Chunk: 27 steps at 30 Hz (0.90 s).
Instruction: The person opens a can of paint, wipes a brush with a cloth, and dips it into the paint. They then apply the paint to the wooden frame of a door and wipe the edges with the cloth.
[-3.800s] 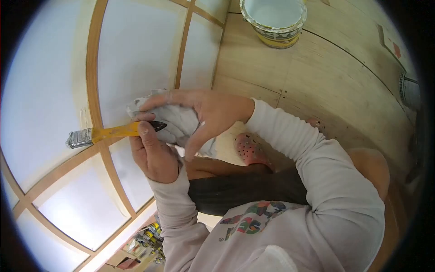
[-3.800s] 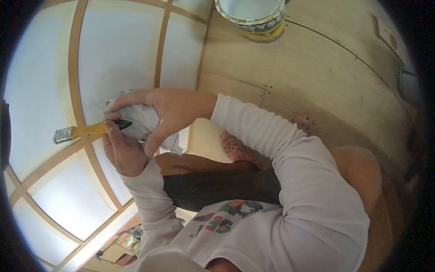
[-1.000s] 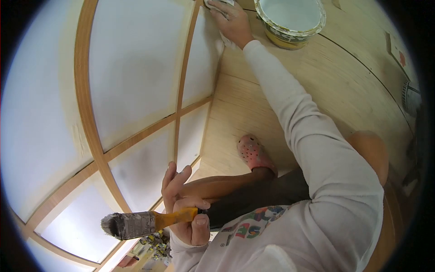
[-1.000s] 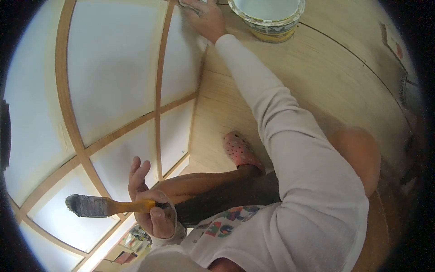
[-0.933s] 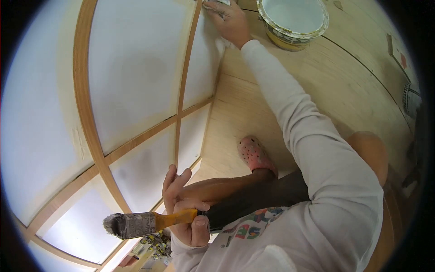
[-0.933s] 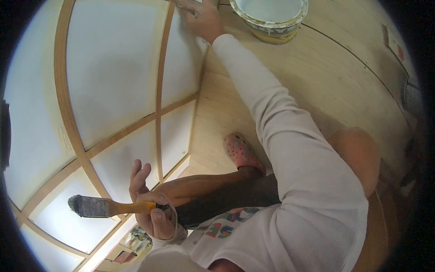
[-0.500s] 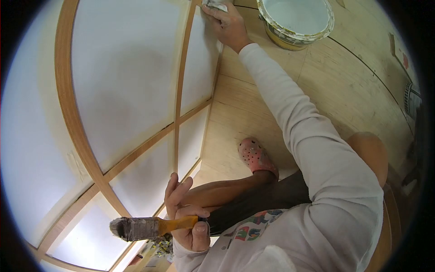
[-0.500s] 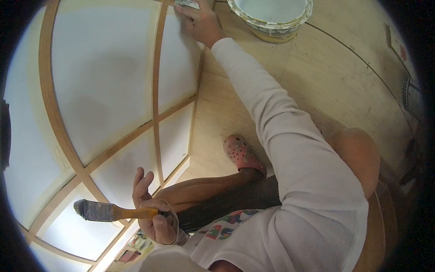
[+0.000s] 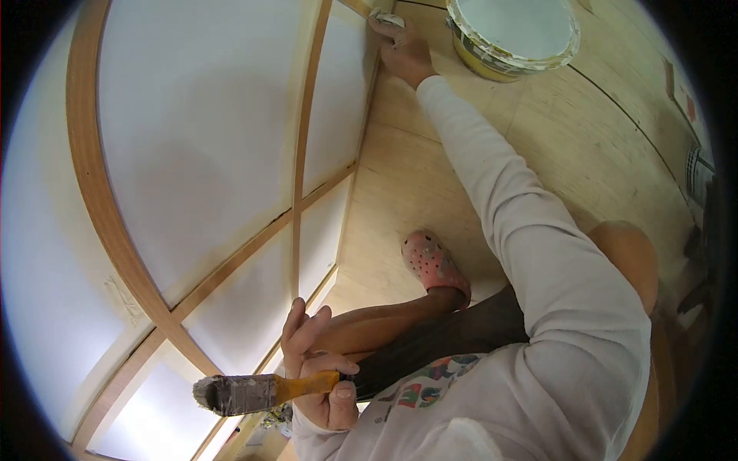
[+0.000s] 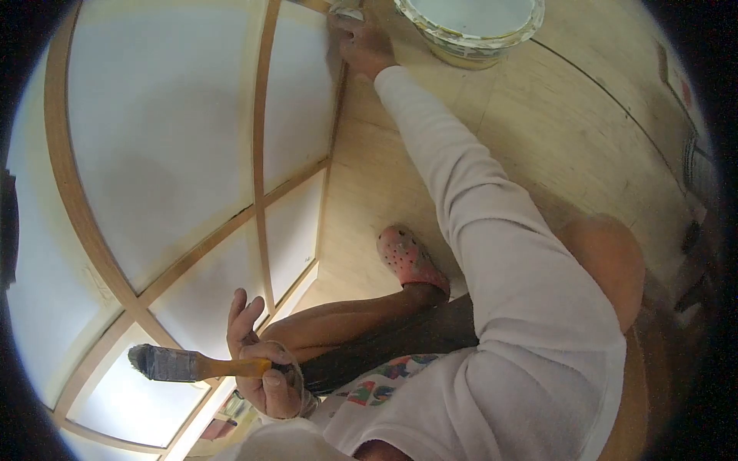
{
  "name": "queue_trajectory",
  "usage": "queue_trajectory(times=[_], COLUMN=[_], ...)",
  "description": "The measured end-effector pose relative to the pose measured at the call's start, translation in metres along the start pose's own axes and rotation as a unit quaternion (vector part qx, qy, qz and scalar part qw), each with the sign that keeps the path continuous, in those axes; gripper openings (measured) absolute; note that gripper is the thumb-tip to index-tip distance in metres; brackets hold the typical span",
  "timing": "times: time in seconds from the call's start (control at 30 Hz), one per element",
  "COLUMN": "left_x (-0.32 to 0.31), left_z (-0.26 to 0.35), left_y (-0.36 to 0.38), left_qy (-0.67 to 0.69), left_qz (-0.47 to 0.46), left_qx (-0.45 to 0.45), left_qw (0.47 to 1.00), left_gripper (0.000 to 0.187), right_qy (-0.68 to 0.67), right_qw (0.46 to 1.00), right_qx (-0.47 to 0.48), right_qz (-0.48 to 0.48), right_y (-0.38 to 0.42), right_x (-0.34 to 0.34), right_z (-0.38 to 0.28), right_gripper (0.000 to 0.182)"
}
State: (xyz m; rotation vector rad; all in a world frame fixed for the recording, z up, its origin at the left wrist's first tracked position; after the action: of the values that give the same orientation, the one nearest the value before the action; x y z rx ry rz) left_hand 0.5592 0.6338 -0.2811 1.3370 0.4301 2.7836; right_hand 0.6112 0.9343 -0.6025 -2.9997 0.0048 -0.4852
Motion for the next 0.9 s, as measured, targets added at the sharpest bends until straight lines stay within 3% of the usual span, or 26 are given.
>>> queue_trajectory(times=[0.1, 0.2, 0.3, 0.4, 0.47, 0.6, 0.67, 0.73, 0.8, 0.87, 0.9], left_x=[-0.001, -0.001, 0.002, 0.001, 0.000, -0.001, -0.005, -0.006, -0.011, -0.019, -0.021], left_z=[-0.003, -0.007, -0.025, -0.015, -0.014, -0.027, -0.014, -0.011, -0.009, -0.032, -0.027], left_y=[-0.002, -0.003, -0.006, -0.009, -0.014, -0.014, -0.016, -0.024, -0.022, -0.013, -0.018], left_qy=[0.000, 0.009, 0.022, 0.027, 0.022, 0.007, -0.027, -0.025, -0.023, 0.166, 0.200], left_qz=[-0.011, -0.015, -0.024, -0.026, -0.036, -0.035, -0.052, -0.052, -0.045, -0.012, 0.021], left_qx=[0.004, -0.002, 0.001, 0.009, 0.024, 0.039, 0.032, 0.004, -0.027, 0.040, -0.002], left_qw=[1.000, 1.000, 0.999, 0.999, 0.999, 0.999, 0.998, 0.998, 0.998, 0.985, 0.979], left_gripper=[0.038, 0.037, 0.036, 0.035, 0.032, 0.030, 0.028, 0.027, 0.026, 0.024, 0.021], right_qy=[-0.068, -0.015, 0.003, 0.083, 0.146, 0.219, 0.260, 0.284, 0.236, 0.247, 0.247], right_qw=[0.997, 1.000, 0.995, 0.994, 0.966, 0.927, 0.911, 0.899, 0.845, 0.848, 0.853], right_qx=[-0.037, -0.020, -0.097, -0.050, -0.142, -0.178, -0.131, -0.145, -0.090, -0.057, -0.027], right_qz=[-0.021, -0.007, -0.038, -0.045, -0.161, -0.247, -0.290, -0.301, -0.471, -0.465, -0.460], right_y=[0.003, 0.002, 0.007, -0.001, -0.012, -0.006, 0.014, 0.056, 0.096, 0.114, 0.118], right_x=[-0.004, -0.019, -0.036, -0.034, -0.041, -0.035, -0.042, -0.021, -0.050, -0.043, -0.036], right_z=[0.012, 0.034, 0.062, 0.058, 0.062, 0.059, 0.069, 0.036, 0.039, 0.007, -0.019], right_gripper=[0.031, 0.028, 0.028, 0.028, 0.027, 0.027, 0.028, 0.029, 0.030, 0.030, 0.030])
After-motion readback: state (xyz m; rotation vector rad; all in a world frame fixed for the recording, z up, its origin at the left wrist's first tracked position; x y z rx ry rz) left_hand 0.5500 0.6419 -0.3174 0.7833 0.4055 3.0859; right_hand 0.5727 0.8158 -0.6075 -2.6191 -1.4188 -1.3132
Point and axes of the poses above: each hand's wrist, its own y-axis away from the middle knuckle, its own x-axis out of the back of the hand, z = x × y, the point moved 9 cm from there along -y, towards the middle knuckle, and after that the axes turned 6 degrees about -z, right-handed, at the moved point
